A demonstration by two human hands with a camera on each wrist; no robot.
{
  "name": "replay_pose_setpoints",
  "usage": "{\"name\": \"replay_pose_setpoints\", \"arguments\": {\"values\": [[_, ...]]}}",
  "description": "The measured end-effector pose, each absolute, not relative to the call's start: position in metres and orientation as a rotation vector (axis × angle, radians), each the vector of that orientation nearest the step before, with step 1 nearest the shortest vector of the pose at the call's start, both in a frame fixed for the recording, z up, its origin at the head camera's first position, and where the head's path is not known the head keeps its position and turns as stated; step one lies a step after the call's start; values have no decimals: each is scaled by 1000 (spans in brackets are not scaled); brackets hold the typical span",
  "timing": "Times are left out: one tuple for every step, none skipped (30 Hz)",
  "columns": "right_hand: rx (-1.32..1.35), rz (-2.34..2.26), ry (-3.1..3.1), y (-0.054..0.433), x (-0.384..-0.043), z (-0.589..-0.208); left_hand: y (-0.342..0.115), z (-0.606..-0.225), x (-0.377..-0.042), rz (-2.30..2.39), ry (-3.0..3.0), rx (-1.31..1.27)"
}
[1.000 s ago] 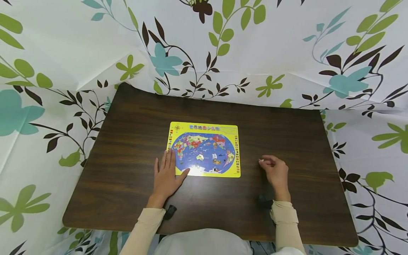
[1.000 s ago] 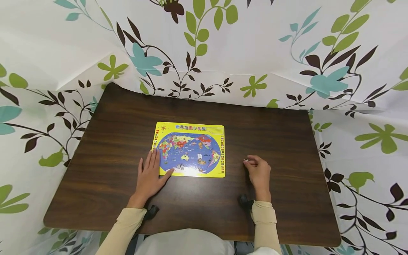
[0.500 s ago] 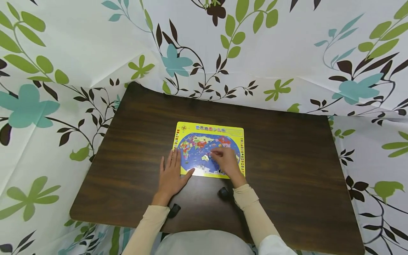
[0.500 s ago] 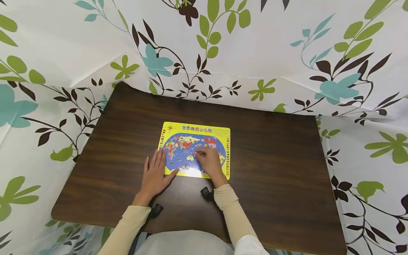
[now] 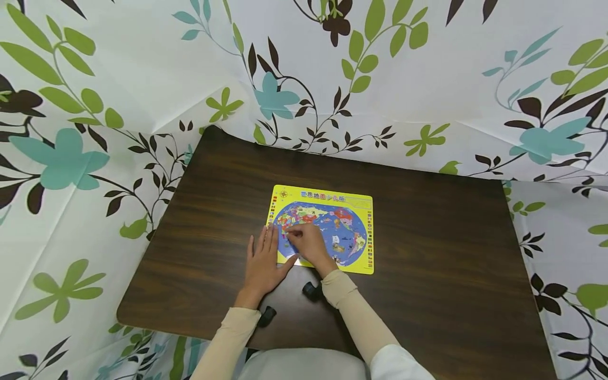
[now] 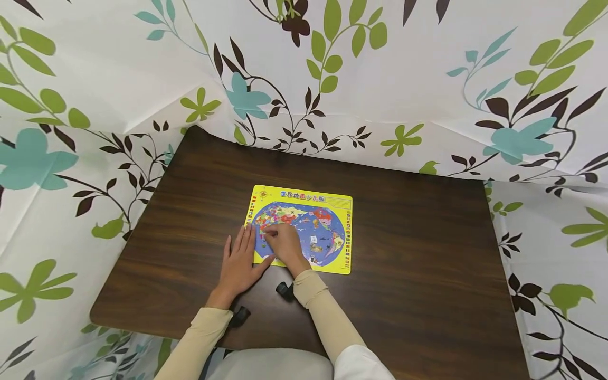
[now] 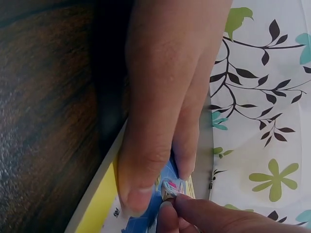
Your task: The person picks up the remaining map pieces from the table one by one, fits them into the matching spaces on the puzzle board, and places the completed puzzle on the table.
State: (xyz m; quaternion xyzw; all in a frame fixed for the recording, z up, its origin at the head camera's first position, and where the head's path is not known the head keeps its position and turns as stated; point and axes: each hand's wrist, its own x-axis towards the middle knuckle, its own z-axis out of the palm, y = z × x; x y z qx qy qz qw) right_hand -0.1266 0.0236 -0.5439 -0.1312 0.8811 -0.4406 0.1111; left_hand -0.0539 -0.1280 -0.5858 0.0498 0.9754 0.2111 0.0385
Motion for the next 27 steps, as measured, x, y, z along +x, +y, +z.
{"name": "replay_pose_setpoints", "arguments": {"values": [[-388, -1294, 2591, 24, -127, -544, -128, -586, -54, 647, 2989, 151], [-386, -1297, 2590, 24, -126, -544, -127, -585, -54, 648, 2987, 151], [-391, -1293, 2595, 24, -126, -544, -127, -585, -54, 649, 2990, 152], [-403, -1288, 2602, 24, -126, -544, -127, -585, -54, 650, 2997, 153], [-411, -1281, 2608, 24, -125, -544, -126, -585, -54, 649, 3003, 154], [-418, -1274, 2608, 24, -125, -544, -126, -585, -54, 645, 3005, 154], [-417, -1264, 2608, 24, -125, -543, -126, -585, -54, 646, 3008, 157], [-418, -1252, 2610, 24, -125, -543, -126, -585, -54, 642, 3012, 157], [-424, -1236, 2615, 24, -125, -543, -126, -585, -53, 642, 3016, 159], [-432, -1219, 2621, 23, -125, -544, -126, -585, -53, 637, 3019, 159], [-432, -1201, 2626, 23, -125, -544, -127, -585, -53, 634, 3020, 159], [-443, -1184, 2636, 23, -125, -544, -126, -585, -53, 634, 3025, 162], [-460, -1166, 2652, 22, -125, -544, -126, -585, -53, 638, 3036, 168], [-477, -1145, 2671, 22, -125, -544, -127, -585, -53, 640, 3047, 173], [-495, -1125, 2690, 22, -125, -544, -127, -585, -53, 643, 3060, 180], [-512, -1100, 2709, 22, -124, -544, -127, -585, -53, 642, 3071, 186], [-527, -1080, 2727, 22, -124, -544, -127, -585, -53, 641, 3075, 189], [-541, -1061, 2743, 22, -124, -544, -127, -585, -53, 645, 3080, 194], [-539, -1043, 2751, 21, -123, -544, -127, -586, -53, 642, 3078, 194], [-538, -1027, 2760, 21, -122, -544, -127, -586, -53, 639, 3074, 193], [-533, -1016, 2763, 21, -121, -544, -127, -586, -53, 638, 3072, 194], [-529, -1006, 2767, 21, -121, -544, -127, -586, -53, 639, 3069, 194], [-528, -1003, 2773, 21, -120, -544, -128, -586, -53, 645, 3066, 195], [-528, -1001, 2777, 20, -119, -544, -128, -587, -53, 653, 3067, 196], [-528, -997, 2782, 20, -118, -544, -128, -587, -52, 640, 3068, 198], [-535, -996, 2789, 20, -117, -545, -128, -587, -52, 641, 3074, 202], [-539, -994, 2794, 20, -117, -545, -129, -588, -52, 642, 3077, 205]]}}
